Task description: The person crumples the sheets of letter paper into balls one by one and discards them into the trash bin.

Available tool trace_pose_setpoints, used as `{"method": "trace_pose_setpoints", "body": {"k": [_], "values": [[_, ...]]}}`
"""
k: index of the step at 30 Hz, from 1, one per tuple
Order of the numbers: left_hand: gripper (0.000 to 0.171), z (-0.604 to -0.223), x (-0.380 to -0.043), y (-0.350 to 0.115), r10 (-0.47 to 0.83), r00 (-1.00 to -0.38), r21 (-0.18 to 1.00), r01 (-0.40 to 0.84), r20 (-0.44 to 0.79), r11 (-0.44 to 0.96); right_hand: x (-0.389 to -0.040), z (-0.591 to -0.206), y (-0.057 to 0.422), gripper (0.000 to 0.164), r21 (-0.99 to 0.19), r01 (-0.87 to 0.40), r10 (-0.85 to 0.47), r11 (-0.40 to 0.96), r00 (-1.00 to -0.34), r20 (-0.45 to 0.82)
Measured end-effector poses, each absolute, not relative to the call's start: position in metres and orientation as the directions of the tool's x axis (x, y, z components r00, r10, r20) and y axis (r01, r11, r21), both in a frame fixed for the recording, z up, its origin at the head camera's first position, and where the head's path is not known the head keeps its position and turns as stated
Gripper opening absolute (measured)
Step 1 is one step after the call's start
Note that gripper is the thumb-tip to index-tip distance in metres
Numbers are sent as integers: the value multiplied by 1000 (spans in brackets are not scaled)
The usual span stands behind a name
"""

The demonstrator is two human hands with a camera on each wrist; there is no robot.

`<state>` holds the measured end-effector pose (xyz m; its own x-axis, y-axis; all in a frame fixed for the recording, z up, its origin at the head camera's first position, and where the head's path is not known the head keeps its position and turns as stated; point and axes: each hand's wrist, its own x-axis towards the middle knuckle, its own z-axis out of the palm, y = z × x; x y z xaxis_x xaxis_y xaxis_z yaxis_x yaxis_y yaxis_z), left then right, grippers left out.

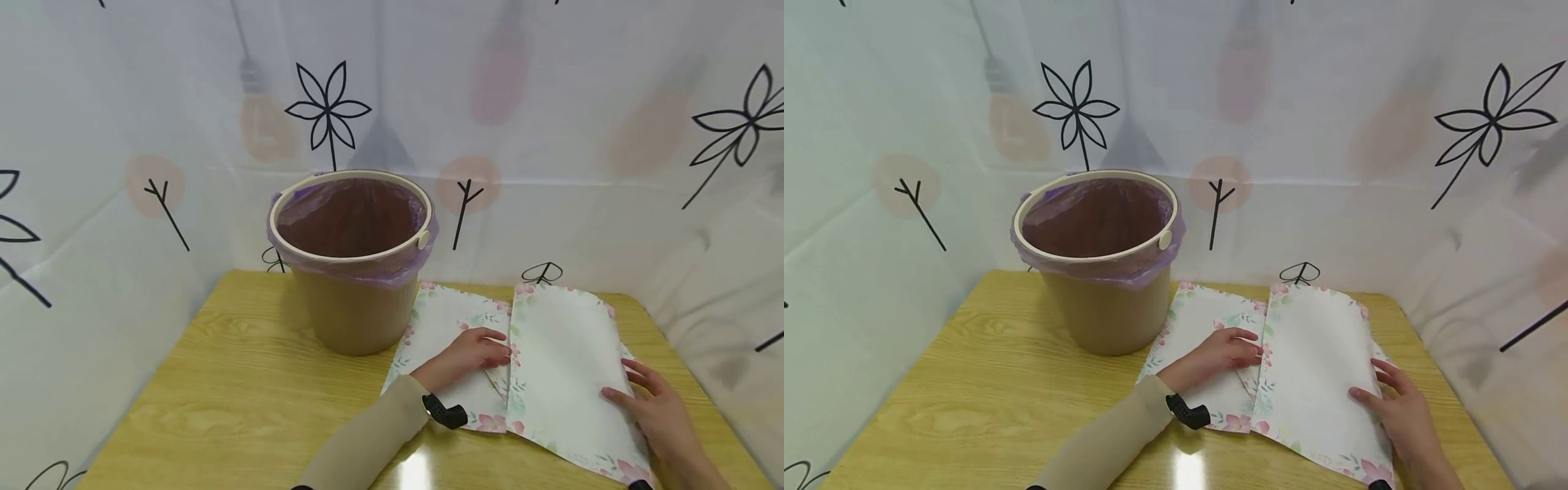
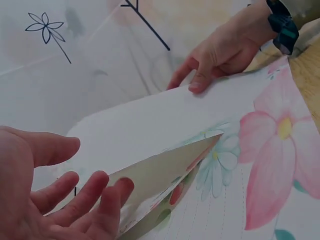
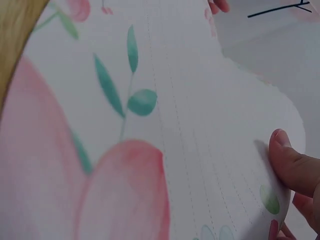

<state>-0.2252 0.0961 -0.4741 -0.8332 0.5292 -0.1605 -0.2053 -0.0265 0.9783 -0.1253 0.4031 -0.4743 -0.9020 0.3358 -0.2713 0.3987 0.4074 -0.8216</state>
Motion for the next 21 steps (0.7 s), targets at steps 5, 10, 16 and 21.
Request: {"method": "trace_pose_setpoints", "body": {"k": [5, 10, 16, 21], "values": [[22, -476, -226, 92, 504, -856, 983, -171, -118, -60, -124, -475, 397, 92, -847, 332, 312, 416, -927, -210], [15, -474, -225, 88, 465, -881, 995, -95, -79, -9, -123, -471, 390, 86, -858, 276, 259, 433, -950, -175], [21, -470, -225, 84, 490, -868, 992, -116, -75, -54, -123, -465, 383, 89, -877, 302, 277, 374, -939, -205], [24, -463, -223, 81, 479, -876, 994, -91, -49, -65, -121, -462, 382, 75, -909, 250, 260, 335, -951, -166]]}}
